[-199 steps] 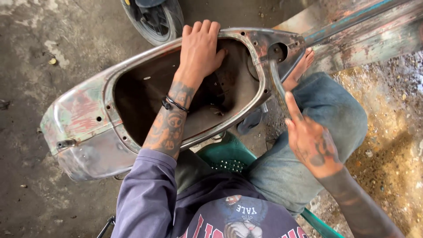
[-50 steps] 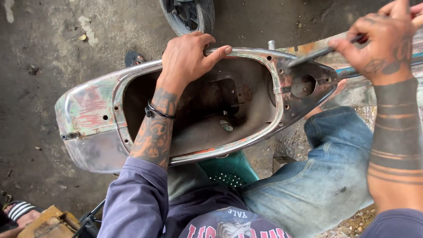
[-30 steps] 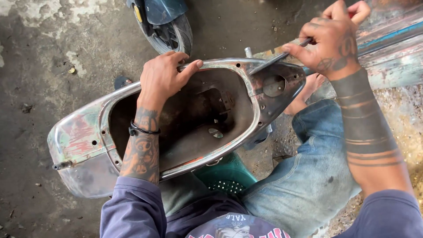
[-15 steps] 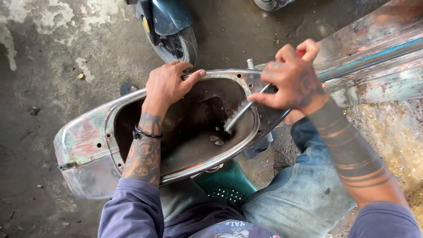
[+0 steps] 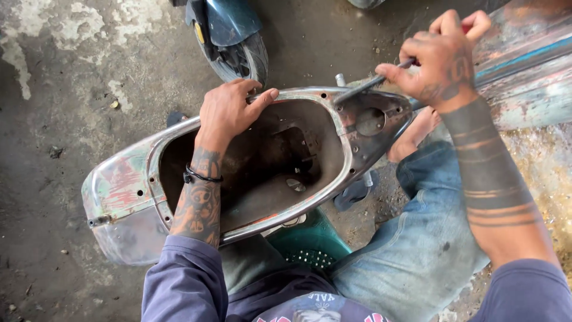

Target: The person scrubs the inner surface of a large, hollow metal part using a wire brush. They hold the part steady with one hand while vigorously brushing the interior with the other.

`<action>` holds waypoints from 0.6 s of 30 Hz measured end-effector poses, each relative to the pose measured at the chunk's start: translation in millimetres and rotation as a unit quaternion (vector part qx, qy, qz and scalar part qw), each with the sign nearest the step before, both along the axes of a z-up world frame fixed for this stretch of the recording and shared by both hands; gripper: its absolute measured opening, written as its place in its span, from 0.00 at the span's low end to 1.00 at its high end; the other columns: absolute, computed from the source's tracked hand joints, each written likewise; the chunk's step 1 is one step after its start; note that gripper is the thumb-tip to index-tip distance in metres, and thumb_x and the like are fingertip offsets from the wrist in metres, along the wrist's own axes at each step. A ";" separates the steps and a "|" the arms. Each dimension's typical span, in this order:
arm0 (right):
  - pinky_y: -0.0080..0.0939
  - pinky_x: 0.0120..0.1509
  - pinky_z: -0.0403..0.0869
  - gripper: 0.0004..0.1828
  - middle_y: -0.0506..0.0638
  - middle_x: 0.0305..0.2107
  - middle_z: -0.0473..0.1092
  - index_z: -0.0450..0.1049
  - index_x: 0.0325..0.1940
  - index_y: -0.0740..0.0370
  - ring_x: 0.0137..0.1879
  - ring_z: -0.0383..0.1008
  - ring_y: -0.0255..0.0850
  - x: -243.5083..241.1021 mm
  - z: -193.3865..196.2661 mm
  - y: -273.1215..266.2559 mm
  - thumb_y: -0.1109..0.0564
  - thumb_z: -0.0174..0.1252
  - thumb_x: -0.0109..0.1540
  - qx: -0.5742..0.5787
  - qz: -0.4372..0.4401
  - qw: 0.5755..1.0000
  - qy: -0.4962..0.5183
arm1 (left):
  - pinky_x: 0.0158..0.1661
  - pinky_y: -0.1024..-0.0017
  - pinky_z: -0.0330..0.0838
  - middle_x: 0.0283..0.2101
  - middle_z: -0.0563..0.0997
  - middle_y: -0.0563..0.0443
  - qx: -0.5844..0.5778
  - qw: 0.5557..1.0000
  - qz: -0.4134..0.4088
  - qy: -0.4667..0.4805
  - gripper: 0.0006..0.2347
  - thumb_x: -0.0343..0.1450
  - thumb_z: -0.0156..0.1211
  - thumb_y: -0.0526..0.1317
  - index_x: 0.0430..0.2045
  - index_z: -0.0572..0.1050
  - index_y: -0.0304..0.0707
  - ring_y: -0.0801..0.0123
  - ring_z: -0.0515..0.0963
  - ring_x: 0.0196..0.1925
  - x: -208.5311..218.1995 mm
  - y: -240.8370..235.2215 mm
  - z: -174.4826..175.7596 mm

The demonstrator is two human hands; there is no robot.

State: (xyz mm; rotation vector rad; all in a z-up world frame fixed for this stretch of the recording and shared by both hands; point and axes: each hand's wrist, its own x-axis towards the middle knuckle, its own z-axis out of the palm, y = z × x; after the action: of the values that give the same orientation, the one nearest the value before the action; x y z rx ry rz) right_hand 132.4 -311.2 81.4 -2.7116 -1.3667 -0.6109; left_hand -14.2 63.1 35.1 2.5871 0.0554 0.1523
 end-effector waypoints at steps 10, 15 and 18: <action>0.56 0.63 0.52 0.33 0.38 0.26 0.69 0.74 0.25 0.51 0.49 0.64 0.41 -10.6 8.3 18.4 0.21 0.62 0.63 0.026 0.023 0.999 -0.007 | 0.41 0.56 0.75 0.37 0.84 0.44 -0.007 0.999 0.016 0.034 0.25 0.71 0.54 0.64 0.42 0.83 0.43 0.50 0.84 0.40 0.4 -4.9 16.6; 0.57 0.61 0.52 0.31 0.41 0.23 0.68 0.74 0.22 0.50 0.47 0.64 0.42 -37.5 23.1 41.4 0.24 0.64 0.59 0.033 0.015 0.999 -0.024 | 0.42 0.56 0.76 0.37 0.85 0.43 -0.003 1.000 0.019 0.022 0.25 0.71 0.53 0.64 0.41 0.83 0.43 0.50 0.84 0.41 4.3 -3.7 13.6; 0.58 0.62 0.53 0.31 0.39 0.21 0.68 0.75 0.22 0.52 0.45 0.64 0.41 -32.1 18.8 40.7 0.24 0.64 0.55 0.057 0.077 0.995 0.023 | 0.42 0.56 0.76 0.38 0.84 0.43 0.000 1.000 0.013 0.008 0.25 0.71 0.53 0.64 0.41 0.83 0.42 0.49 0.84 0.40 3.6 -2.5 8.9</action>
State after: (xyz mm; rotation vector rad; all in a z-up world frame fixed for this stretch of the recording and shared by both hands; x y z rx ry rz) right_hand 100.3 -270.5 100.2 -2.4867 -1.4646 -0.5909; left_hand -10.6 60.6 44.0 2.5885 0.0948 0.1403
